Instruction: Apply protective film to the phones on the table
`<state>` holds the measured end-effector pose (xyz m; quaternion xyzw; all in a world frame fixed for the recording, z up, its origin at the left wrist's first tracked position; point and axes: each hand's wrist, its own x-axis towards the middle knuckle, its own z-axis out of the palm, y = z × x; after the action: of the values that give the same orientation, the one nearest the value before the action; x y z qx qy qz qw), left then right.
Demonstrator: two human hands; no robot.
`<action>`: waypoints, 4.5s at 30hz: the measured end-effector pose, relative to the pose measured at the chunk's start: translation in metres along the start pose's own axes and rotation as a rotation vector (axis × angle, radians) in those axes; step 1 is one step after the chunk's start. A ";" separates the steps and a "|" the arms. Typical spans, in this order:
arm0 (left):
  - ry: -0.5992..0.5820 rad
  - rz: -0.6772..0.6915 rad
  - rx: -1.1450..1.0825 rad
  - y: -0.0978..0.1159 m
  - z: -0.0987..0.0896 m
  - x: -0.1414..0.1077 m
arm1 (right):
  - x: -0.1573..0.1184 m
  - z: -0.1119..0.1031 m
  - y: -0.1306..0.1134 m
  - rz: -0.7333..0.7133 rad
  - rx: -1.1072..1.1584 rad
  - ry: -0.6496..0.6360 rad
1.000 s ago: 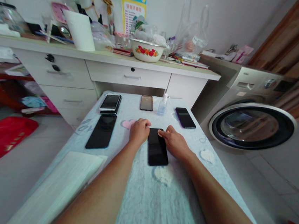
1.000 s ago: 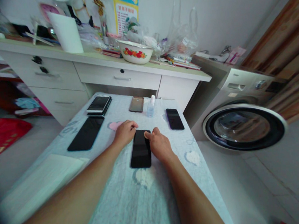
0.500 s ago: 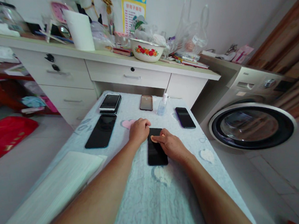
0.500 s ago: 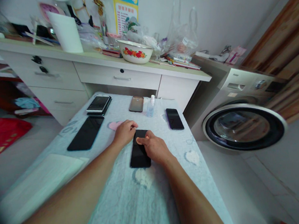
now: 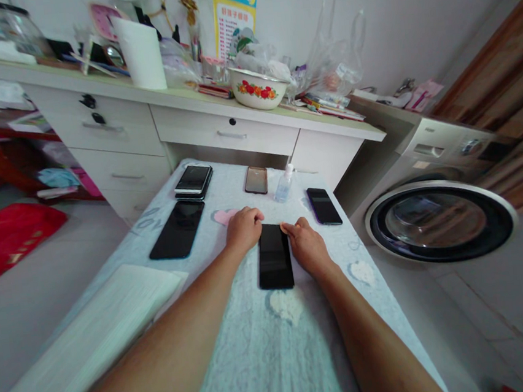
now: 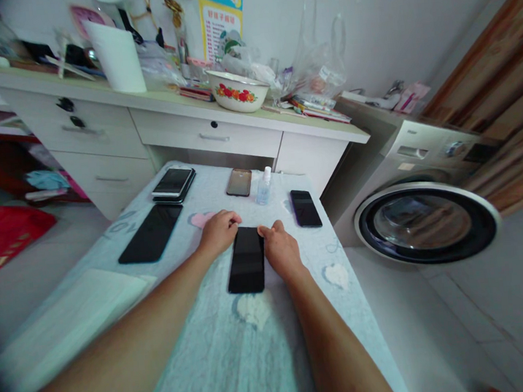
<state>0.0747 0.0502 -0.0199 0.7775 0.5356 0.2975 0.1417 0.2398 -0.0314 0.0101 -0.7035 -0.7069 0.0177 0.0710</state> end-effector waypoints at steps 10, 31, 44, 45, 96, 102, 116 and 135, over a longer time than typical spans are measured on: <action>0.003 -0.002 -0.010 0.000 0.000 0.000 | -0.009 -0.009 0.000 -0.137 0.107 -0.028; 0.001 -0.018 -0.020 0.002 -0.002 -0.001 | -0.021 -0.013 -0.014 -0.368 0.215 -0.145; -0.004 -0.026 -0.010 0.003 -0.003 0.000 | -0.019 -0.011 -0.019 -0.358 0.178 -0.117; -0.004 -0.027 -0.012 0.004 -0.003 0.000 | -0.021 -0.013 -0.019 -0.389 0.187 -0.135; -0.006 -0.011 -0.008 0.000 0.000 0.000 | -0.006 -0.005 -0.024 -0.146 0.028 -0.035; -0.008 -0.005 -0.012 0.001 -0.001 0.000 | -0.004 -0.004 -0.013 -0.057 0.009 0.009; -0.004 0.012 -0.005 -0.001 0.001 0.001 | -0.011 -0.006 -0.008 -0.086 0.041 -0.001; -0.014 -0.030 0.005 0.004 -0.005 -0.001 | -0.021 -0.010 -0.015 -0.547 0.284 -0.162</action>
<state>0.0746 0.0471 -0.0145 0.7719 0.5468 0.2886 0.1482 0.2260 -0.0533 0.0203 -0.4668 -0.8636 0.1526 0.1139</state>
